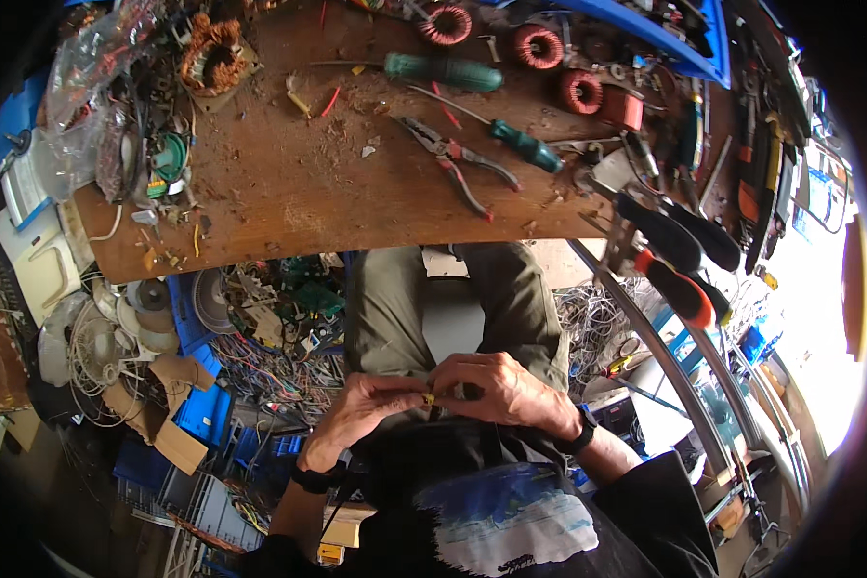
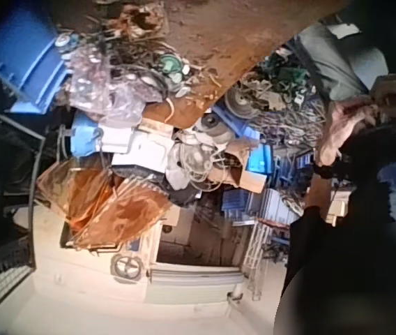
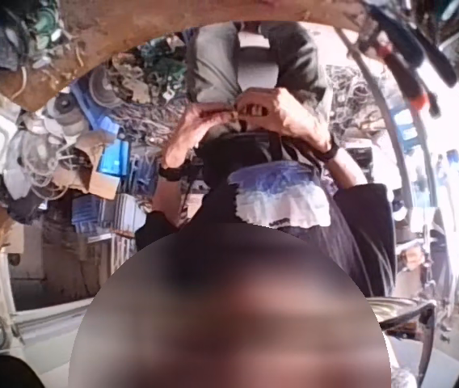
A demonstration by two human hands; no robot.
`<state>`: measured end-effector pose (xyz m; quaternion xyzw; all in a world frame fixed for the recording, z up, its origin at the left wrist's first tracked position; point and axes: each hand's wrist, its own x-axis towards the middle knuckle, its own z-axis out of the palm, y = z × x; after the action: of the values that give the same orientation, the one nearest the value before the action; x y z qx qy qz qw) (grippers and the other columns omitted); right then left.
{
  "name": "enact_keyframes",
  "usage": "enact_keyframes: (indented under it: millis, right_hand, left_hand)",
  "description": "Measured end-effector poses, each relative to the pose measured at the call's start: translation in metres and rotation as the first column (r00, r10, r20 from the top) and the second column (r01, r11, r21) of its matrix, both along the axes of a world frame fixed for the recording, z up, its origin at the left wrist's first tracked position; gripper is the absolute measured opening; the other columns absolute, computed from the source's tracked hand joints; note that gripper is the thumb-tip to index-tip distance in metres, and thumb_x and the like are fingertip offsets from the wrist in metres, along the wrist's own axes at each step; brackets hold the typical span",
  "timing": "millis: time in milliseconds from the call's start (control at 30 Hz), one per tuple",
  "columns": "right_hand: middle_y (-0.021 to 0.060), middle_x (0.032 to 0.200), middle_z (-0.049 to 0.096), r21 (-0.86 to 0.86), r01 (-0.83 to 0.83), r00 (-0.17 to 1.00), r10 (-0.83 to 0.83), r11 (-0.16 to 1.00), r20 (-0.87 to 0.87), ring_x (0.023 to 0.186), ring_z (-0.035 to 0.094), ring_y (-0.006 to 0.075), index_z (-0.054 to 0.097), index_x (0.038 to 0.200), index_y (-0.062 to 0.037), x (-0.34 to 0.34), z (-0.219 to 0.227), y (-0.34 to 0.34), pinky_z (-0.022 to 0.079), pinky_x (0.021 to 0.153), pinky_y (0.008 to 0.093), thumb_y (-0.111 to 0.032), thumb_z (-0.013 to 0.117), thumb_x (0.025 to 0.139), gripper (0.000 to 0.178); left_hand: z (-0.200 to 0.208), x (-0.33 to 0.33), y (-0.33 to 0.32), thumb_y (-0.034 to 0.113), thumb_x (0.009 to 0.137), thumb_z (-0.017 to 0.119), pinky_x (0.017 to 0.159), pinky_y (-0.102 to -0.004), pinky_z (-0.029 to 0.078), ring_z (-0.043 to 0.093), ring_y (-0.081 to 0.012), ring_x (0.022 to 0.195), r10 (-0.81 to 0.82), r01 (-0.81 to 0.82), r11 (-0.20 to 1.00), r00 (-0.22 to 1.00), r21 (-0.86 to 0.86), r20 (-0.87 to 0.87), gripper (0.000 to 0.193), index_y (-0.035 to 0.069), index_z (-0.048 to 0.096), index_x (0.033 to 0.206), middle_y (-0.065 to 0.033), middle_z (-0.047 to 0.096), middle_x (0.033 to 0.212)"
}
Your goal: Breaking down electronic components to salvage copper coils and parts.
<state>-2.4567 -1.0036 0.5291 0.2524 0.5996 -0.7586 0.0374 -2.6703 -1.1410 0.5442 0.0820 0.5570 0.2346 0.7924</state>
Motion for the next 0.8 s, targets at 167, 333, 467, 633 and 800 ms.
enact_keyframes:
  millis: [167,333,467,633,800]
  right_hand:
    - [0.0107,0.102,0.072,-0.047,0.051,0.998,-0.053,0.998,-0.035,0.094,0.071,0.0276,0.07,0.096,-0.0028,-0.006,-0.047,-0.004,0.057,0.08,0.0364,-0.004,0.079,0.081,0.018]
    - [0.0086,0.097,0.073,0.101,0.057,0.998,-0.054,0.993,-0.03,0.09,0.071,0.0252,0.071,0.091,-0.0041,-0.004,-0.094,0.009,0.057,0.075,0.0347,0.0,0.078,0.079,0.015]
    - [0.0086,0.092,0.07,0.155,0.043,0.996,-0.055,0.987,0.075,0.085,0.071,0.0219,0.069,0.097,-0.002,-0.015,-0.108,0.022,0.058,0.075,0.0322,0.0,0.076,0.08,0.018]
    - [0.0071,0.092,0.069,0.26,0.088,0.991,-0.111,0.962,0.075,0.075,0.067,0.0166,0.069,0.097,-0.0025,-0.022,-0.143,0.014,0.054,0.066,0.0277,-0.002,0.077,0.081,0.017]
    - [0.0026,0.089,0.07,0.446,0.168,0.978,-0.206,0.879,0.037,0.071,0.064,0.0102,0.07,0.096,-0.0046,-0.011,-0.17,-0.012,0.045,0.056,0.0252,-0.005,0.079,0.081,0.018]
  left_hand:
    - [-0.051,0.001,-0.019,0.01,0.095,0.072,0.09,-0.0236,0.054,0.067,-0.0097,0.101,0.197,-0.183,0.978,0.967,-0.097,0.162,0.024,0.001,0.073,0.118,-0.004,0.074,0.106]
    - [-0.095,0.006,-0.004,0.011,0.096,0.071,0.09,-0.0244,0.055,0.066,-0.01,0.102,0.124,-0.124,0.992,0.99,-0.01,0.061,0.024,0.001,0.073,0.118,-0.0034,0.074,0.109]
    - [-0.13,-0.011,0.022,0.01,0.096,0.072,0.09,-0.0241,0.057,0.068,-0.01,0.099,0.113,-0.114,0.978,0.993,0.172,0.017,0.025,0.002,0.074,0.119,-0.0062,0.076,0.107]
    - [-0.161,-0.03,0.041,0.012,0.095,0.073,0.086,-0.0244,0.054,0.067,-0.0091,0.096,-0.007,0.05,0.934,0.992,0.353,-0.123,0.023,-0.001,0.074,0.113,-0.0053,0.076,0.103]
    - [-0.186,-0.019,0.028,0.017,0.096,0.073,0.089,-0.025,0.053,0.066,-0.0083,0.097,0.036,0.043,0.88,0.987,0.473,-0.158,0.025,-0.001,0.074,0.113,-0.0042,0.076,0.102]
